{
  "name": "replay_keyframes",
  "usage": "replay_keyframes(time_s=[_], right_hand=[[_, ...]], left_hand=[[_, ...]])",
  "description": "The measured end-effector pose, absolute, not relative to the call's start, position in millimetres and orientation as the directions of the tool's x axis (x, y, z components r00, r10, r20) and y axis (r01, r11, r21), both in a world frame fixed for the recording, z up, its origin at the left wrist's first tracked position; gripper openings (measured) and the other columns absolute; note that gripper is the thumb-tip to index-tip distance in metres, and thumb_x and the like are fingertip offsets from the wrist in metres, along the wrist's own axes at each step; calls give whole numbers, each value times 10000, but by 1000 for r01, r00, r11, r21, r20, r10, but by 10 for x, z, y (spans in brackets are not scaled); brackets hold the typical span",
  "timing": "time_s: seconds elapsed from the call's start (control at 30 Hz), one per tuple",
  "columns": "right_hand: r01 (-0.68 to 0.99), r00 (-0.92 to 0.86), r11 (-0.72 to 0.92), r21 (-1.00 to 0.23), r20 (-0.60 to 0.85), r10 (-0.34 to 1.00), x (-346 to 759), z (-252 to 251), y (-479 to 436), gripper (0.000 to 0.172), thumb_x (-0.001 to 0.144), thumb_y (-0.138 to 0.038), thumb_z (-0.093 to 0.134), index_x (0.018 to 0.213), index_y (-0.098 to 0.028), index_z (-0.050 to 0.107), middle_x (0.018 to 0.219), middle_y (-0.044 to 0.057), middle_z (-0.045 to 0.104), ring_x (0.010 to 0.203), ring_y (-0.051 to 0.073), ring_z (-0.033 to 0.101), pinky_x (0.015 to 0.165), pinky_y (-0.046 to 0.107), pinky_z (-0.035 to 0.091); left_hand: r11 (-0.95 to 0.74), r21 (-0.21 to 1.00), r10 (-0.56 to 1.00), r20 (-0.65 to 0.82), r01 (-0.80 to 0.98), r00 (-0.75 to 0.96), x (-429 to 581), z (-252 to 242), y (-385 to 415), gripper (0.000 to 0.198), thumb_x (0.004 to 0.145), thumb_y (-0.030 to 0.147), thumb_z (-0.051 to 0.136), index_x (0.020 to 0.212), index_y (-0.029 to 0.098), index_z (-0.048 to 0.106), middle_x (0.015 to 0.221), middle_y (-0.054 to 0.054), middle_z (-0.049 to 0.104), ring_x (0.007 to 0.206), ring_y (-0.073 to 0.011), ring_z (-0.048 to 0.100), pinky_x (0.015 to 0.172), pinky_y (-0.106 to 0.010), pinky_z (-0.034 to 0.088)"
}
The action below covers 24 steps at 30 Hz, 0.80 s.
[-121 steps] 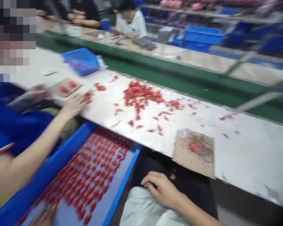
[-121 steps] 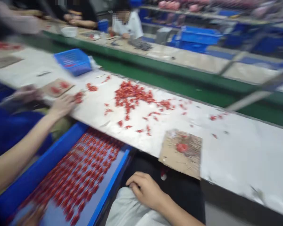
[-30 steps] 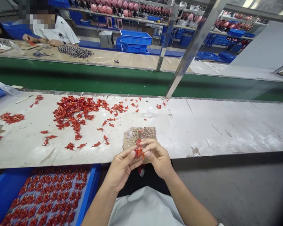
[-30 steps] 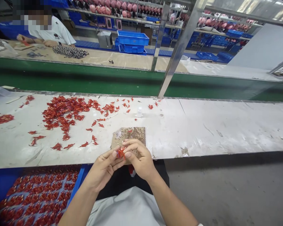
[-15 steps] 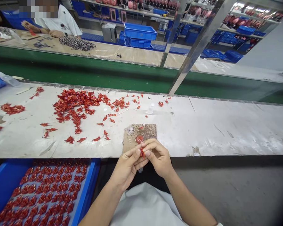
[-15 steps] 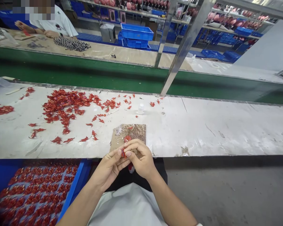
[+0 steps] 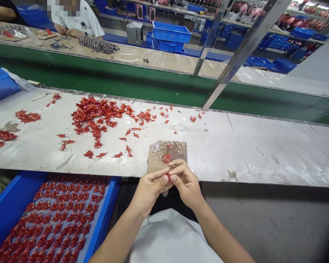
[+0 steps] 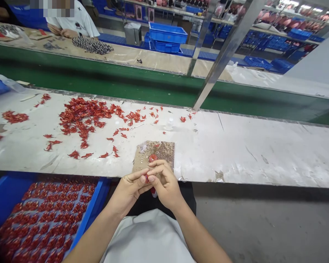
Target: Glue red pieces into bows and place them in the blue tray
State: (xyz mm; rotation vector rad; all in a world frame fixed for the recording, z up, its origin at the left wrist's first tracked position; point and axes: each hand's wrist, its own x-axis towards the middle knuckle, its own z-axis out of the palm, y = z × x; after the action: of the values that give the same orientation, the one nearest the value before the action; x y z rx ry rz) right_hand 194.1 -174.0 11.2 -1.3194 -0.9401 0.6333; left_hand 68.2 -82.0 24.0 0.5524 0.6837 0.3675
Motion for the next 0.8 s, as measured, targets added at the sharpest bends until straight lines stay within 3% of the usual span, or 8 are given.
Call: replay_keyframes(time_s=[0.27, 0.37, 0.43, 0.53, 0.6, 0.67, 0.8], right_hand=[[83, 383, 233, -969, 247, 890, 1705, 26, -1647, 62, 1034, -318, 545, 1062, -305, 600, 1222, 59, 599, 1213, 219, 574, 1033, 397, 491], [89, 291, 150, -985, 169, 942, 1489, -59, -1545, 233, 1023, -343, 562, 1255, -327, 582, 1296, 84, 590, 1243, 245, 574, 1044, 418, 504], [76, 191, 107, -991, 120, 974, 1328, -134, -1468, 328, 1033, -375, 529, 1354, -311, 553, 1328, 110, 590, 1207, 263, 604, 1023, 434, 526], [70, 67, 66, -995, 71, 995, 1101, -234, -1393, 348, 1039, -391, 504, 1366, -287, 561, 1291, 122, 621, 1119, 261, 647, 980, 430, 555], [97, -6, 20, -995, 19, 1000, 987, -288, -1377, 323, 1021, -376, 548, 1328, -285, 588, 1239, 112, 644, 1077, 252, 665, 957, 408, 569], [135, -81, -18, -991, -29, 996, 901, -339, -1369, 277, 1010, -365, 570, 1270, -283, 621, 1191, 100, 659, 1055, 246, 678, 934, 384, 578], [210, -169, -54, -976, -91, 981, 753, -437, -1339, 193, 996, -364, 592, 1150, -277, 669, 1119, 83, 671, 1006, 241, 693, 878, 354, 588]], left_hand=[[728, 668, 546, -427, -156, 721, 434, 263, -864, 418, 741, 373, 891, 1072, 135, 797, 1093, -159, 774, 1022, -300, 746, 967, -429, 594], [691, 676, 657, -439, -256, 613, 82, 238, -819, 440, 767, 367, 873, 1130, 140, 771, 1089, -159, 774, 983, -282, 755, 926, -413, 608], [617, 712, 775, -474, -337, 417, -355, 138, -743, 480, 783, 366, 859, 1191, 143, 738, 1096, -164, 771, 959, -276, 760, 921, -420, 610], [446, 835, 852, -506, -322, -133, -1367, -145, -716, 486, 772, 350, 862, 1184, 134, 725, 1089, -166, 769, 930, -266, 763, 928, -423, 607], [378, 899, 748, -436, -218, -500, -2150, -398, -811, 421, 791, 299, 840, 1157, 132, 719, 1090, -154, 765, 916, -240, 761, 912, -400, 608], [394, 902, 596, -397, -177, -698, -2860, -680, -961, 330, 840, 215, 778, 1140, 115, 685, 1023, -134, 765, 867, -188, 752, 901, -352, 596], [540, 833, 380, -369, -120, -848, -3733, -1219, -1227, 181, 892, 158, 701, 1051, 89, 651, 856, -64, 714, 742, -154, 701, 798, -334, 591]])
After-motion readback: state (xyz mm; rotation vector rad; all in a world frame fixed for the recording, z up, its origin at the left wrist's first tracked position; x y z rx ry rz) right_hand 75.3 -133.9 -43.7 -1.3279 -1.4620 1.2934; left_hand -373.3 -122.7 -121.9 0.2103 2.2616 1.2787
